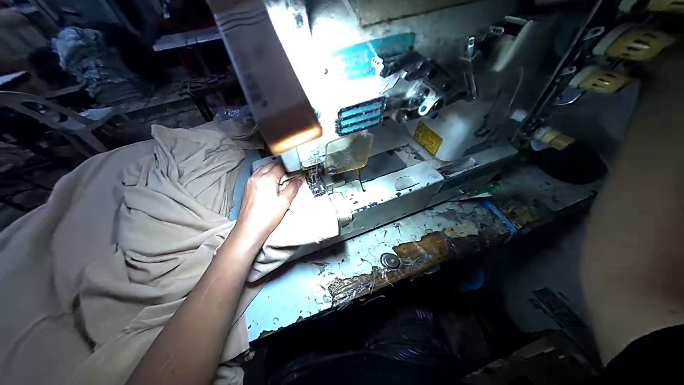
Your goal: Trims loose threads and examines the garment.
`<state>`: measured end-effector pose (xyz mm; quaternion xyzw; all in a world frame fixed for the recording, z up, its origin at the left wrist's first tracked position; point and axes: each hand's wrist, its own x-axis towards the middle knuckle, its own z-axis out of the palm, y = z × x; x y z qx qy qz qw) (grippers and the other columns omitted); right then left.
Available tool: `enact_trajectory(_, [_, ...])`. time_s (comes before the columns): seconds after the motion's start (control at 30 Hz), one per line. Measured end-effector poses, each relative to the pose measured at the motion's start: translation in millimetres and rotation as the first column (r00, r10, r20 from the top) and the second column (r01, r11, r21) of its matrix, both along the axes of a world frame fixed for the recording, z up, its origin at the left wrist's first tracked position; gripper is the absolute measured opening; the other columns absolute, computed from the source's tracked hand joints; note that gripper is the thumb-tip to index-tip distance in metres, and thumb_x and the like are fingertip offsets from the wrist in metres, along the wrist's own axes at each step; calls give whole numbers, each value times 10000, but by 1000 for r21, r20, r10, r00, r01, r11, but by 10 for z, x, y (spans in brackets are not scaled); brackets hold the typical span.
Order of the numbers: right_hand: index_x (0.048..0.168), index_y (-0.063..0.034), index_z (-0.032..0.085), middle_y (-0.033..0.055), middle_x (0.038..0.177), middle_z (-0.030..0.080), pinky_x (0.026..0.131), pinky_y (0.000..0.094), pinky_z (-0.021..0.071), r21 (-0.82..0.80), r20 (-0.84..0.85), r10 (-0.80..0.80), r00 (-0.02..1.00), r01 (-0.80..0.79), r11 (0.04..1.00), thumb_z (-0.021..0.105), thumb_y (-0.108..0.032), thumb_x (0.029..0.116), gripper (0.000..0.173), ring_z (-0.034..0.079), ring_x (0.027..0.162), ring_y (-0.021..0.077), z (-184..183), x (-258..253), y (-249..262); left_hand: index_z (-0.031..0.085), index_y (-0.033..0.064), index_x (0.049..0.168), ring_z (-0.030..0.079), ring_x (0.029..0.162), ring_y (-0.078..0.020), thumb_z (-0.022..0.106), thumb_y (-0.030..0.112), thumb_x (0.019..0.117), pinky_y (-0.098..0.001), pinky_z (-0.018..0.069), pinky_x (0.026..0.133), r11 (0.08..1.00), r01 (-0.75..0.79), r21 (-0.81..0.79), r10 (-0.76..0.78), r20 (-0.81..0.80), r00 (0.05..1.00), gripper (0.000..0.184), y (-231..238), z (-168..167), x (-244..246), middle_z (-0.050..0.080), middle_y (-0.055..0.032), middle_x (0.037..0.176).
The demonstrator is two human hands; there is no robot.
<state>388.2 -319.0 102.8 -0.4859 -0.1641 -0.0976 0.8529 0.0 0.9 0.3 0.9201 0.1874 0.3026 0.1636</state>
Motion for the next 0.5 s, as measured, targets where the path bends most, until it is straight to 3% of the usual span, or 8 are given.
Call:
enact_trajectory(0.03, [871, -86, 498, -7, 669, 524, 574, 167, 500, 92, 6, -74, 997, 74, 993, 442, 22, 1022, 193, 527, 573, 52, -85, -71, -9, 734, 1, 1039, 687, 1032, -311, 674, 229, 973, -538, 516, 924, 1000, -2, 7, 2, -2, 1000, 245, 6, -4, -1, 720, -166, 1027])
enact_trajectory(0.1, [883, -108, 531, -56, 651, 519, 534, 148, 468, 140, 125, -106, 986, 88, 986, 398, -43, 1064, 234, 486, 517, 21, -278, -307, -176, 728, -13, 1042, 684, 1037, -326, 671, 223, 980, -548, 510, 933, 1000, 4, 16, -3, -7, 1000, 250, 17, -7, 6, 718, -181, 1038])
enact_trajectory(0.2, [1183, -150, 544, -81, 765, 579, 478, 166, 428, 90, 233, -42, 972, 22, 996, 98, -304, 1125, 475, 473, 517, 16, -578, -1108, -304, 713, -30, 1000, 686, 989, -347, 672, 224, 975, -568, 508, 907, 1000, 0, 28, 0, -14, 1000, 258, 27, -5, 11, 708, -198, 990])
enact_trajectory(0.27, [1378, -225, 528, -105, 742, 594, 435, 181, 429, 12, 232, 72, 970, -77, 997, -94, -545, 1047, 775, 486, 480, 20, -829, -1783, -238, 707, -44, 1021, 680, 991, -376, 672, 249, 978, -596, 501, 900, 1000, -10, 24, 11, -35, 999, 299, 33, 11, 13, 701, -218, 998])
enact_trajectory(0.3, [1374, -251, 550, -118, 725, 589, 423, 187, 423, -34, 234, 144, 962, -140, 990, -72, -636, 1015, 815, 478, 471, 18, -979, -2060, -184, 701, -48, 1045, 676, 1015, -392, 667, 287, 982, -609, 492, 912, 1000, -11, 27, 12, -52, 999, 342, 30, 24, 5, 698, -231, 1020])
enact_trajectory(0.37, [1314, -275, 627, -153, 672, 552, 425, 167, 387, -129, 174, 284, 943, -264, 956, 136, -757, 992, 760, 430, 458, -15, -1283, -2480, -43, 682, -53, 1136, 646, 1119, -425, 629, 391, 991, -635, 461, 983, 999, -21, 33, 25, -132, 991, 470, -5, 88, -37, 683, -259, 1115])
enact_trajectory(0.43, [1335, -242, 651, -156, 704, 560, 473, 148, 367, -242, 131, 394, 910, -356, 903, 280, -746, 994, 712, 418, 505, -40, -1532, -2720, 83, 655, -63, 1200, 568, 1223, -465, 600, 370, 1019, -669, 403, 1031, 996, -64, 55, 77, -292, 953, 472, -132, 202, -62, 640, -285, 1202])
enact_trajectory(0.5, [1329, -213, 668, -165, 819, 618, 517, 114, 377, -308, 147, 442, 885, -384, 871, 378, -640, 1034, 594, 454, 582, -76, -1653, -2857, 204, 679, -51, 1145, 560, 1209, -476, 567, 302, 1051, -670, 404, 981, 986, -90, 143, 141, -398, 906, 382, -270, 251, -25, 652, -277, 1161])
